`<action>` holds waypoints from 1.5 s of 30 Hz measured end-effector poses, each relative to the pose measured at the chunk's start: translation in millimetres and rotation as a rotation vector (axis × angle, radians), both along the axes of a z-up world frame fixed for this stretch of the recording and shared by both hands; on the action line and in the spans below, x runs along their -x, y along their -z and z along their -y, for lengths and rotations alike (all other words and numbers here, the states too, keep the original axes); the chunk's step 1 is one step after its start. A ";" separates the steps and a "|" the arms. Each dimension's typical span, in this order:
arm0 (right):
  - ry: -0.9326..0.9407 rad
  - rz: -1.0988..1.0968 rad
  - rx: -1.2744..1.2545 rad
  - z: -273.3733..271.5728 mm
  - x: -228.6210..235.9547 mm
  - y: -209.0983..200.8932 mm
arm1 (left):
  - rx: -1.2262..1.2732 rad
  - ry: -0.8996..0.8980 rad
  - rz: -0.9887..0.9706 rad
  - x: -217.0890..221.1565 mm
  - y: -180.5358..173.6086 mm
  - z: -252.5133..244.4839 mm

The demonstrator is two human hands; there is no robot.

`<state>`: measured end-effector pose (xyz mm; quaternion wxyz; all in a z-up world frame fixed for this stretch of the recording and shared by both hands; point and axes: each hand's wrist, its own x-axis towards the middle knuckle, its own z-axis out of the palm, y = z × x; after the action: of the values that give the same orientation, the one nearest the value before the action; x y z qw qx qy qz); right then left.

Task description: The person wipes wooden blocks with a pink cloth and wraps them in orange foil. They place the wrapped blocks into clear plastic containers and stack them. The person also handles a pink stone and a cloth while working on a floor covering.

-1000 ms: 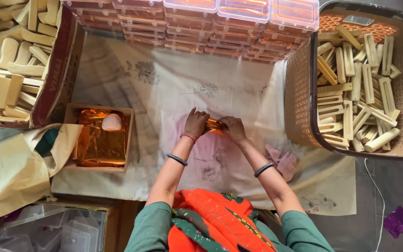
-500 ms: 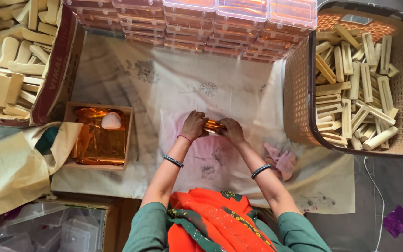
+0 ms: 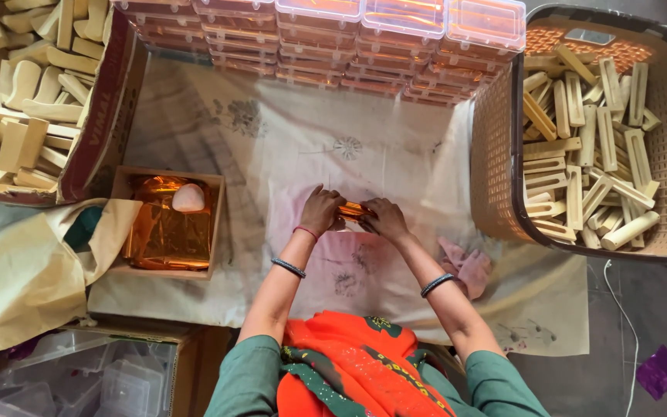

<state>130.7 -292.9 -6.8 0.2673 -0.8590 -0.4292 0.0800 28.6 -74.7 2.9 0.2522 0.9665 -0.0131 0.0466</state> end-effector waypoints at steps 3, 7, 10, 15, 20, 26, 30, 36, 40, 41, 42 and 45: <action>0.001 0.072 0.030 2.0 4.9 4.9 | -0.026 -0.009 0.108 7.4 17.3 1.6; 0.013 0.136 0.011 -1.7 20.3 -14.5 | -0.013 -0.024 0.101 6.8 28.4 5.9; 0.033 0.186 -0.013 -6.7 32.4 -30.1 | 0.014 -0.043 0.066 6.3 23.7 6.3; 0.043 0.169 -0.090 -7.6 44.0 -36.7 | 0.038 -0.056 -0.040 19.6 2.1 13.1; 0.104 -0.163 -0.067 -4.0 38.0 -37.1 | -0.002 -0.049 0.039 29.5 -6.1 14.6; 0.113 -0.247 -0.046 2.2 31.5 -16.1 | -0.078 -0.068 0.112 33.8 15.7 17.5; 0.081 -0.113 -0.017 5.5 34.9 -3.6 | 0.037 -0.092 -0.003 26.5 28.9 12.0; 0.114 -0.145 -0.032 3.5 43.2 -10.7 | 0.028 -0.141 -0.082 27.8 23.9 1.3; 0.098 -0.134 -0.050 8.7 52.9 -7.7 | 0.020 -0.138 -0.140 37.4 12.5 5.0; 0.083 -0.100 -0.083 9.4 57.4 -8.8 | 0.013 -0.137 -0.124 41.0 13.9 6.4; 0.066 -0.064 -0.117 9.4 60.9 -10.1 | 0.007 -0.138 -0.108 44.1 14.9 7.4; 0.057 -0.027 -0.170 11.1 67.9 -4.3 | -0.011 -0.138 -0.035 54.4 24.2 11.5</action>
<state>62.8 -303.9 -2.6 0.3473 -0.8439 -0.4061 0.0472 -25.8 -86.2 -21.3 0.2432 0.9671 0.0578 0.0468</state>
